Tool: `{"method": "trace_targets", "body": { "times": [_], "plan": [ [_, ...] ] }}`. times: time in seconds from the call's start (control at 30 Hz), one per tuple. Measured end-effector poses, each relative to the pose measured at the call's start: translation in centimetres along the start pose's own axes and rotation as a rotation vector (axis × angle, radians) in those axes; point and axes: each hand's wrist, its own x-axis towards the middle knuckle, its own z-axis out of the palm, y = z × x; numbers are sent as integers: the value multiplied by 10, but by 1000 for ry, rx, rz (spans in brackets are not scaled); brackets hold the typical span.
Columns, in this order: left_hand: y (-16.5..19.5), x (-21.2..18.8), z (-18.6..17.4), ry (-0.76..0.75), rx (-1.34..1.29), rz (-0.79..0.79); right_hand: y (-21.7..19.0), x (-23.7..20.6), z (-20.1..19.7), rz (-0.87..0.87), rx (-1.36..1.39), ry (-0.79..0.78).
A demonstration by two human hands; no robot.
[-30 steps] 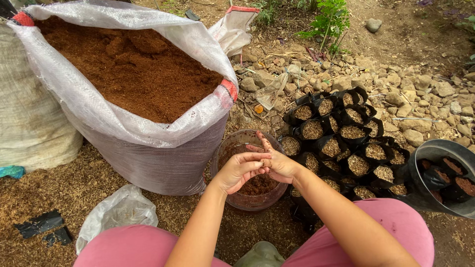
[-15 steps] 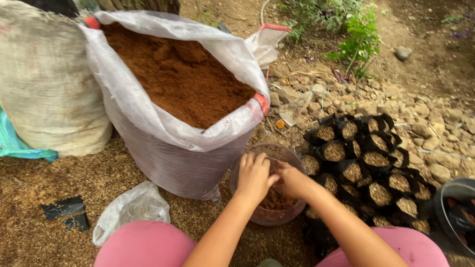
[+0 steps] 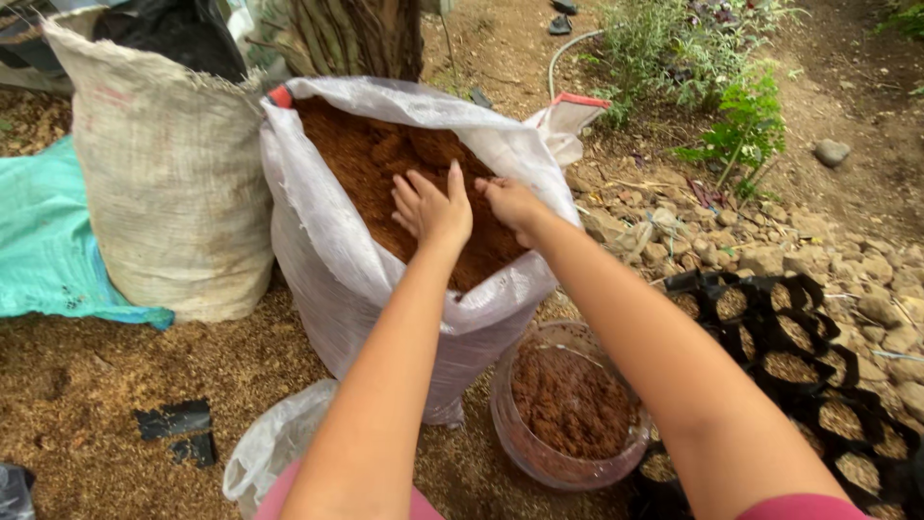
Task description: The person scoops soil from a large white sack and transfers it into a clear plastic container, repeatedly filling the container by hand. The person sits on the ground next to the sack and a stack of black nursery bags.
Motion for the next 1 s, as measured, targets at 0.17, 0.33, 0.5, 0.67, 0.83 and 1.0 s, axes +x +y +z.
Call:
{"method": "trace_targets", "body": {
  "times": [0.17, 0.33, 0.5, 0.67, 0.83, 1.0],
  "plan": [
    [-35, 4, -4, 47, 63, 17, 10, 46, 15, -40, -344, 79],
    [-39, 0, -8, 59, -26, 20, 22, 47, 38, 126, -390, 118],
    [-31, -7, -17, -8, -34, 14, 29, 38, 32, -147, -384, 16],
    [-26, -18, -27, -78, -156, -72, 33, 42, 33, -33, -327, 110],
    [-34, -20, -37, 0, -57, -26, 37, 36, 31, -127, -601, 145],
    [-47, -22, -35, -23, -235, -51, 29, 29, 33, 27, -611, 102]
  ]
}}
